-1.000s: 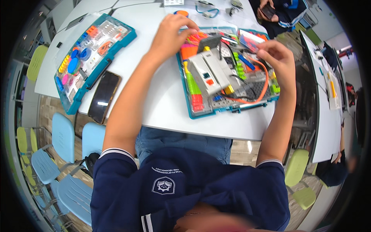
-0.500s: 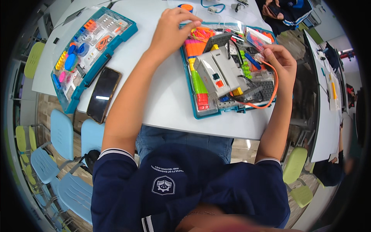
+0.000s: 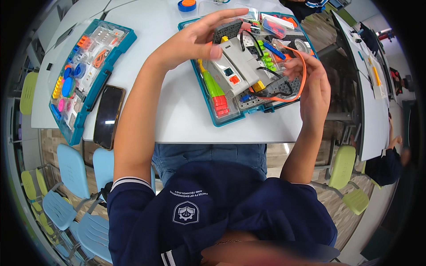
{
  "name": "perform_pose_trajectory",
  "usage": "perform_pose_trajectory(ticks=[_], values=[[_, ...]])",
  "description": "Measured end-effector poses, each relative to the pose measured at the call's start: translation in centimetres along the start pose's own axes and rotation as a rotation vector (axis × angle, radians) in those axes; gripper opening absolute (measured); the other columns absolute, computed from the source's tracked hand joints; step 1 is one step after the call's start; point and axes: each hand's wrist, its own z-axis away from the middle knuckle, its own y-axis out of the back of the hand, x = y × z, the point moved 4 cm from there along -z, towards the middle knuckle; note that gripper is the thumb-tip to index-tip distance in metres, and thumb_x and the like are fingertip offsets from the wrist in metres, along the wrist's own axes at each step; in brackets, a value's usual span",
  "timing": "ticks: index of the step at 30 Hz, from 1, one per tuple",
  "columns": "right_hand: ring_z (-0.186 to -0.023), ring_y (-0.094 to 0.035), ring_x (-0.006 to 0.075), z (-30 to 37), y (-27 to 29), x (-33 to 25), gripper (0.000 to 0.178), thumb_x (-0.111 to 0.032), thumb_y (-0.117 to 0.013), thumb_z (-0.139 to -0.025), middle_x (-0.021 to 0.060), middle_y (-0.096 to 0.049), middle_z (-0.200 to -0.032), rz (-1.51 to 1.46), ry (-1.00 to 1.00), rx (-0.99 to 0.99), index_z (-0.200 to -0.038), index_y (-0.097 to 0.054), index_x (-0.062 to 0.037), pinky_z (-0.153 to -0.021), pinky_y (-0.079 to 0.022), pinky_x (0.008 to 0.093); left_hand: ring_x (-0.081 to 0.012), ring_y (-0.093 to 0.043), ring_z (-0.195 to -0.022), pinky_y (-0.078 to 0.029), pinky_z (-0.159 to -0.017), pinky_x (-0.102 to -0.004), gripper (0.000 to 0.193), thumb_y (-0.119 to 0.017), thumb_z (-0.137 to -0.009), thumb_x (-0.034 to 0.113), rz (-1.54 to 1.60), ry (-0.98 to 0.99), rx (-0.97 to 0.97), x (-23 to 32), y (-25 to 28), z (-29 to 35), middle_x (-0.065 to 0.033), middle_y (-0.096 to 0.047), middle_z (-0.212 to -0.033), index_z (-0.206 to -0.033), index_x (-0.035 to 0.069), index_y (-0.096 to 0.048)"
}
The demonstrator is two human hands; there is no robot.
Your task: The person assembles a small electronics kit by connecting wires and components on a breadboard. They handle a grey module, orange and black wires, and a green component, inserting and adjusting connections throughout the clip.
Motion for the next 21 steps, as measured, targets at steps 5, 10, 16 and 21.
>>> perform_pose_trajectory(ticks=[5, 10, 16, 21], values=[[-0.111, -0.056, 0.0235, 3.3, -1.7, 0.4, 0.074, -0.048, -0.062, -0.092, 0.0157, -0.055, -0.126, 0.071, 0.028, 0.108, -0.139, -0.038, 0.0027, -0.102, -0.041, 0.0365, -0.0284, -0.047, -0.132, -0.035, -0.112, -0.0379, 0.124, -0.089, -0.053, 0.024, 0.039, 0.014, -0.138, 0.4, -0.9, 0.7, -0.0152, -0.045, -0.145, -0.155, 0.013, -0.020], [-0.116, -0.054, 0.0256, 5.3, -5.7, 0.4, 0.098, -0.034, -0.086, -0.072, 0.0180, -0.042, -0.139, 0.314, 0.014, 0.115, -0.144, -0.031, 0.0029, -0.101, -0.042, 0.0383, -0.0280, -0.050, -0.131, -0.035, -0.113, -0.0393, 0.142, -0.095, -0.035, 0.023, 0.014, 0.096, -0.055, 0.5, -1.2, 0.3, -0.0158, -0.048, -0.144, -0.155, 0.013, -0.019], [-0.124, -0.050, 0.0253, 4.8, -6.9, 0.5, 0.091, -0.008, -0.081, -0.077, 0.0174, -0.045, -0.138, 0.385, 0.018, 0.191, -0.148, -0.026, 0.0016, -0.103, -0.043, 0.0378, -0.0252, -0.055, -0.119, -0.043, -0.104, -0.0371, 0.106, -0.089, -0.059, 0.020, 0.073, 0.006, 0.006, 1.7, -1.6, 0.4, -0.0148, -0.054, -0.131, -0.149, 0.007, -0.034], [-0.111, -0.058, 0.0227, 2.1, -6.0, -2.0, 0.084, -0.021, -0.083, -0.078, 0.0183, -0.054, -0.127, 0.176, 0.111, 0.206, -0.141, -0.035, 0.0071, -0.094, -0.047, 0.0355, -0.0266, -0.048, -0.126, -0.039, -0.107, -0.0391, 0.127, -0.094, -0.056, 0.030, 0.123, 0.097, 0.117, 3.6, -1.2, 0.2, -0.0145, -0.048, -0.134, -0.154, 0.006, -0.017]])
